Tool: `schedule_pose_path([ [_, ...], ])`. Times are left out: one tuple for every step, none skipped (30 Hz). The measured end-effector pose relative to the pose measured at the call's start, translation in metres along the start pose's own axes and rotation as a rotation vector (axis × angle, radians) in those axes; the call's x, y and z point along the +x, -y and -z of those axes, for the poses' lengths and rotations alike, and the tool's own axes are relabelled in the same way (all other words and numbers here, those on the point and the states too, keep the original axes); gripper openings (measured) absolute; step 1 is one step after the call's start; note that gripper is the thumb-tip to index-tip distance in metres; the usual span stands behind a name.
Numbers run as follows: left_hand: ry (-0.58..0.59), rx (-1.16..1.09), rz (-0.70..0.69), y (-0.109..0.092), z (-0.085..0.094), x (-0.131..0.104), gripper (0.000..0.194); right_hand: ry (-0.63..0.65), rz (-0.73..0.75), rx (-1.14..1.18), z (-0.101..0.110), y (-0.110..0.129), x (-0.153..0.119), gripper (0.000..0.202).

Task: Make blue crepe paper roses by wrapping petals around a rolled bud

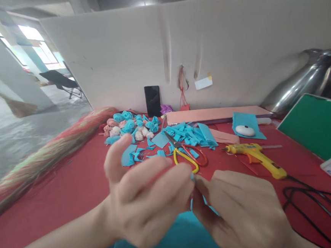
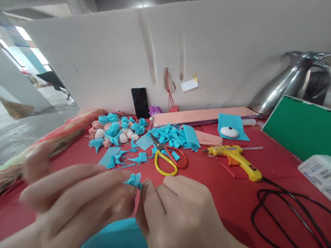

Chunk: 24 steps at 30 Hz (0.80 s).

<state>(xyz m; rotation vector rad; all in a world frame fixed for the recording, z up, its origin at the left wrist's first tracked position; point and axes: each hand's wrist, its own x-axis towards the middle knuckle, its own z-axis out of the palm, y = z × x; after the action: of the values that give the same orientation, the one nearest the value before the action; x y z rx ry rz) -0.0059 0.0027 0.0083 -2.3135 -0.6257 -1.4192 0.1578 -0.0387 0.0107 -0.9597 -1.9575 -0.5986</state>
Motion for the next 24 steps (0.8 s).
schedule_pose_path([
  [0.039, 0.018, -0.133, -0.001, 0.001, 0.01, 0.023, -0.004, 0.007, -0.002, 0.001, -0.001, 0.001, 0.037],
  [0.067, -0.011, -0.1, 0.0, 0.002, 0.018, 0.026, 0.001, 0.017, -0.003, 0.002, -0.002, 0.002, 0.036],
  [0.172, -0.074, -0.033, 0.001, 0.004, 0.024, 0.032, 0.006, 0.027, -0.011, 0.002, -0.003, 0.002, 0.034],
  [0.252, -0.122, 0.007, 0.002, 0.005, 0.029, 0.036, 0.009, 0.035, -0.02, 0.003, -0.003, 0.002, 0.03],
  [0.326, -0.186, 0.069, 0.004, 0.007, 0.031, 0.037, 0.007, 0.044, -0.029, 0.004, -0.004, 0.002, 0.026],
  [0.391, -0.247, 0.106, 0.005, 0.008, 0.032, 0.035, 0.0, 0.055, -0.037, 0.005, -0.005, 0.001, 0.023],
  [0.432, -0.306, 0.125, 0.006, 0.009, 0.033, 0.032, -0.01, 0.066, -0.042, 0.005, -0.005, 0.001, 0.02],
  [0.455, -0.366, 0.136, 0.007, 0.01, 0.032, 0.028, -0.01, 0.066, -0.037, 0.005, -0.006, 0.0, 0.019],
  [0.469, -0.425, 0.139, 0.008, 0.01, 0.032, 0.026, -0.008, 0.066, -0.025, 0.005, -0.006, 0.001, 0.019],
  [0.475, -0.473, 0.14, 0.008, 0.011, 0.032, 0.025, -0.004, 0.066, -0.012, 0.005, -0.006, 0.001, 0.018],
  [0.477, -0.506, 0.144, 0.008, 0.011, 0.032, 0.025, 0.001, 0.064, 0.0, 0.005, -0.005, 0.001, 0.018],
  [0.478, -0.53, 0.151, 0.008, 0.012, 0.033, 0.025, 0.005, 0.061, 0.016, 0.005, -0.005, 0.002, 0.018],
  [0.481, -0.545, 0.157, 0.009, 0.012, 0.033, 0.025, 0.016, 0.053, 0.032, 0.005, -0.005, 0.003, 0.019],
  [0.488, -0.556, 0.163, 0.009, 0.012, 0.034, 0.025, 0.024, 0.047, 0.052, 0.005, -0.004, 0.004, 0.021],
  [0.495, -0.569, 0.166, 0.01, 0.012, 0.035, 0.025, 0.028, 0.04, 0.073, 0.005, -0.004, 0.004, 0.023],
  [0.5, -0.587, 0.168, 0.01, 0.012, 0.036, 0.025, 0.035, 0.027, 0.104, 0.005, -0.004, 0.004, 0.026],
  [0.505, -0.611, 0.163, 0.011, 0.012, 0.037, 0.025, 0.044, 0.01, 0.142, 0.005, -0.003, 0.004, 0.028],
  [0.516, -0.631, 0.162, 0.011, 0.012, 0.037, 0.025, 0.053, -0.012, 0.186, 0.005, -0.003, 0.004, 0.029],
  [0.522, -0.649, 0.161, 0.011, 0.012, 0.037, 0.024, 0.073, -0.038, 0.227, 0.006, -0.003, 0.004, 0.03],
  [0.528, -0.664, 0.154, 0.012, 0.011, 0.037, 0.024, 0.092, -0.067, 0.266, 0.006, -0.003, 0.003, 0.031],
  [0.537, -0.672, 0.145, 0.012, 0.011, 0.037, 0.024, 0.128, -0.101, 0.297, 0.007, -0.003, 0.003, 0.031],
  [0.547, -0.676, 0.133, 0.012, 0.011, 0.036, 0.024, 0.164, -0.13, 0.321, 0.007, -0.003, 0.003, 0.031],
  [0.557, -0.679, 0.121, 0.012, 0.011, 0.036, 0.023, 0.184, -0.156, 0.336, 0.007, -0.003, 0.003, 0.032],
  [0.567, -0.682, 0.112, 0.012, 0.011, 0.035, 0.023, 0.225, -0.167, 0.352, 0.007, -0.003, 0.003, 0.031],
])
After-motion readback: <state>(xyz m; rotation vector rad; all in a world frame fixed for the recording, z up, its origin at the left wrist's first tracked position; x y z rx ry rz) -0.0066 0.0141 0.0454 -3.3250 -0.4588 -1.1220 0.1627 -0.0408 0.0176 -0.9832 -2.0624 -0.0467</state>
